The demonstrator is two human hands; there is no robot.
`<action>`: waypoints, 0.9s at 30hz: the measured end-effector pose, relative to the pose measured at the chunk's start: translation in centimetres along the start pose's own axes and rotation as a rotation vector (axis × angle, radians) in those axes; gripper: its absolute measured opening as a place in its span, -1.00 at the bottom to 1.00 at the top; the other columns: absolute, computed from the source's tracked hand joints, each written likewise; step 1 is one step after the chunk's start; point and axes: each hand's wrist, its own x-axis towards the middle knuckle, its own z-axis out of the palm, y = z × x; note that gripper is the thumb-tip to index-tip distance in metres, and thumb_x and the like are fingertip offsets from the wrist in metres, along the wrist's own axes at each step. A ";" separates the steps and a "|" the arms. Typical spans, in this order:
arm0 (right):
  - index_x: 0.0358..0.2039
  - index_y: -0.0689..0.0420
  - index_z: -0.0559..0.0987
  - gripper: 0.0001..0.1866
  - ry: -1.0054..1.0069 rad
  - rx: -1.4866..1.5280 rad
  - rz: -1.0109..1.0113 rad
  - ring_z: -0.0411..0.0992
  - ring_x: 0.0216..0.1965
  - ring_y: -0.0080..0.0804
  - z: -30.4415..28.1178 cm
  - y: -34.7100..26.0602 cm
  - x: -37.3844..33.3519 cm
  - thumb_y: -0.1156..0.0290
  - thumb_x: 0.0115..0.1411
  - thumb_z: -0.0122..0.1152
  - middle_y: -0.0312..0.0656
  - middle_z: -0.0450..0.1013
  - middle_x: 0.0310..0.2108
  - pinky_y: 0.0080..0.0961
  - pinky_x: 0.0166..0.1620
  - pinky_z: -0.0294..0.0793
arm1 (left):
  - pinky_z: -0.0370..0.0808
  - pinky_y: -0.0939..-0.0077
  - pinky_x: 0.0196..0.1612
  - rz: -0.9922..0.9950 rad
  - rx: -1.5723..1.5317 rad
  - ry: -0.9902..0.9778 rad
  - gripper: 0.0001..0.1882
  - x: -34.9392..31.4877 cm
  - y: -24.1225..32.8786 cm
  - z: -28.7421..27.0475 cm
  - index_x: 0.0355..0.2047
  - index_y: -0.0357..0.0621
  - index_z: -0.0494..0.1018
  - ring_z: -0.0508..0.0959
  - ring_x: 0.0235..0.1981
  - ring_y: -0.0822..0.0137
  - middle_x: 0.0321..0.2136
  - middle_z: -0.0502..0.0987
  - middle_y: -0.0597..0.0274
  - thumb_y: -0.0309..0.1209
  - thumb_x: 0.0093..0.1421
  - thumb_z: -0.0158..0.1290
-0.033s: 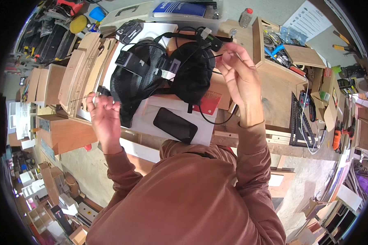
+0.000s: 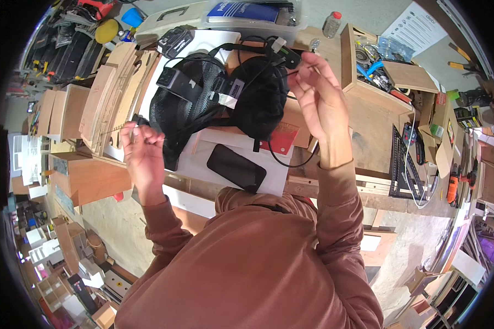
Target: The person manipulates a thin black cable and a small black electronic device on a cluttered workbench. They repeatedly thread the cable through a mesh pocket on the device, adjusting the fit and orientation of both items throughout the clip.
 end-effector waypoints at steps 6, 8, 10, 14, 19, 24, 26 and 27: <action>-0.01 0.29 0.57 -0.80 -0.241 -0.115 0.077 0.59 -0.17 -0.27 5.8 3.3 3.4 0.49 0.46 0.07 -0.17 0.54 -0.17 -0.23 0.12 0.61 | 0.62 0.21 0.08 -0.043 0.153 -0.030 -0.93 1.1 -0.6 -1.5 -0.13 -0.27 0.49 0.66 -0.15 0.23 -0.13 0.57 0.10 -0.52 0.45 0.05; 0.02 0.25 0.58 -0.77 -0.331 -0.266 0.072 0.56 -0.18 -0.32 7.4 5.3 4.5 0.40 0.50 0.08 -0.19 0.53 -0.19 -0.27 0.09 0.62 | 0.62 0.23 0.08 0.018 0.209 -0.029 -0.93 2.3 -1.4 -2.5 -0.13 -0.27 0.48 0.66 -0.14 0.24 -0.13 0.57 0.10 -0.53 0.45 0.05; 0.01 0.25 0.59 -0.77 -0.356 -0.397 0.058 0.54 -0.21 -0.41 8.2 7.1 6.2 0.39 0.52 0.07 -0.24 0.50 -0.23 -0.31 0.06 0.65 | 0.62 0.31 0.08 0.059 0.231 -0.036 -0.95 3.2 -1.7 -3.0 -0.14 -0.27 0.49 0.66 -0.14 0.27 -0.14 0.57 0.12 -0.56 0.45 0.04; 0.01 0.22 0.61 -0.76 -0.429 -0.581 0.079 0.48 -0.24 -0.58 9.9 9.3 8.1 0.37 0.53 0.07 -0.33 0.45 -0.31 -0.42 -0.02 0.68 | 0.62 0.43 0.07 0.088 0.294 -0.022 -0.95 4.4 -3.9 -5.1 -0.14 -0.24 0.49 0.65 -0.10 0.31 -0.14 0.57 0.14 -0.59 0.45 0.04; -0.06 0.24 0.67 -0.78 -0.536 -1.162 -0.201 0.46 -0.32 -0.68 10.0 11.1 8.8 0.38 0.45 0.19 -0.32 0.52 -0.37 -0.57 -0.25 0.49 | 0.64 0.44 0.07 0.106 0.338 0.009 -0.95 4.6 -5.4 -5.4 -0.13 -0.25 0.47 0.65 -0.10 0.34 -0.16 0.55 0.20 -0.59 0.46 0.02; -0.08 0.29 0.66 -0.61 -0.619 -1.524 -0.208 0.58 -0.12 0.14 8.9 13.9 8.4 0.44 0.08 0.50 0.09 0.57 -0.22 -0.11 -0.03 0.57 | 0.54 0.51 -0.10 0.075 0.293 0.120 -0.89 5.1 -5.7 -5.8 -0.13 -0.19 0.46 0.56 -0.21 0.45 -0.23 0.50 0.30 -0.64 0.41 0.04; -0.06 0.30 0.65 -0.59 -0.584 -1.576 -0.276 0.56 -0.08 0.17 8.8 14.9 8.5 0.44 0.07 0.50 0.13 0.55 -0.19 -0.07 0.00 0.56 | 0.50 0.53 -0.12 0.074 0.254 0.135 -0.86 5.8 -5.9 -5.8 -0.14 -0.16 0.43 0.50 -0.25 0.49 -0.22 0.46 0.32 -0.66 0.38 0.06; -0.05 0.30 0.65 -0.58 -0.567 -1.603 -0.311 0.55 -0.06 0.19 8.7 15.2 8.6 0.44 0.07 0.50 0.15 0.55 -0.17 -0.06 0.01 0.56 | 0.48 0.54 -0.12 0.061 0.242 0.120 -0.83 6.3 -6.0 -5.8 -0.14 -0.13 0.41 0.46 -0.26 0.50 -0.21 0.44 0.32 -0.68 0.35 0.07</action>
